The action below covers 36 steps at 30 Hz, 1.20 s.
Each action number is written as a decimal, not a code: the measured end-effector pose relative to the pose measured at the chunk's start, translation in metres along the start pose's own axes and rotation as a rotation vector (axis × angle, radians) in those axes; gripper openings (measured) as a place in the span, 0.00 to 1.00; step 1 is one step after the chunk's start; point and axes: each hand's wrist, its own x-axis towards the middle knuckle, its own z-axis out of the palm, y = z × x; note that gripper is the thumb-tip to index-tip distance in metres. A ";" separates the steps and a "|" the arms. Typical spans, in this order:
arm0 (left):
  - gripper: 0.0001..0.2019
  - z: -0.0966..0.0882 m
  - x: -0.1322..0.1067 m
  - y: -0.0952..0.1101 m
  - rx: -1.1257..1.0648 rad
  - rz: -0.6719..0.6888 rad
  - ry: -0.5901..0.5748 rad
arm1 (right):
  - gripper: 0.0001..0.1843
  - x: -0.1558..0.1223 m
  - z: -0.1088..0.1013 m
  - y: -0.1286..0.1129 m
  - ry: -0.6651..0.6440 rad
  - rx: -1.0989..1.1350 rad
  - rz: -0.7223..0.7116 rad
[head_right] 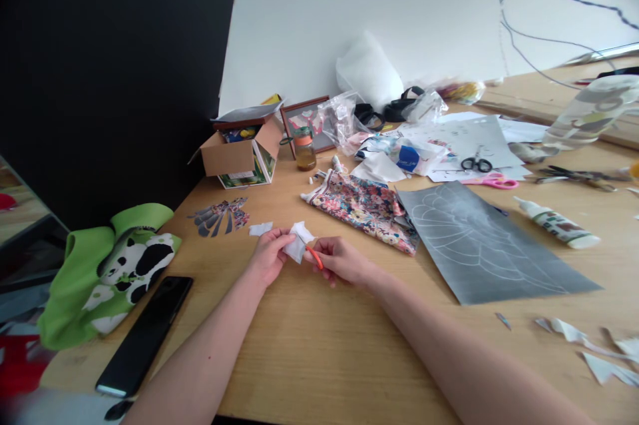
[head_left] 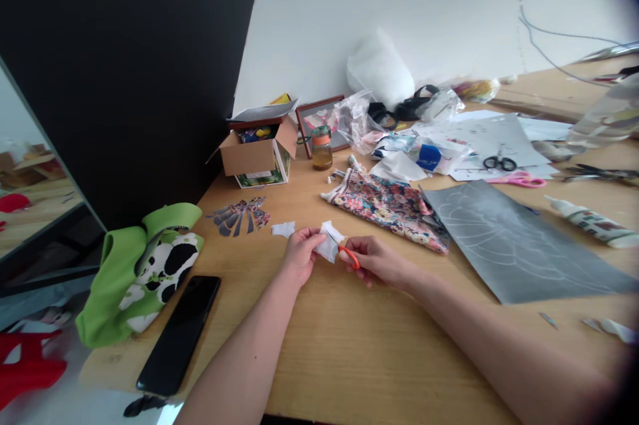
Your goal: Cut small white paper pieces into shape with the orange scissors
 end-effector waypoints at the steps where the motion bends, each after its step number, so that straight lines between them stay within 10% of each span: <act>1: 0.15 0.000 0.000 0.000 0.001 0.002 0.000 | 0.27 0.000 0.000 0.000 0.001 0.000 0.000; 36: 0.15 -0.002 0.002 0.000 0.006 0.002 0.000 | 0.26 0.001 0.001 0.000 0.021 -0.022 0.003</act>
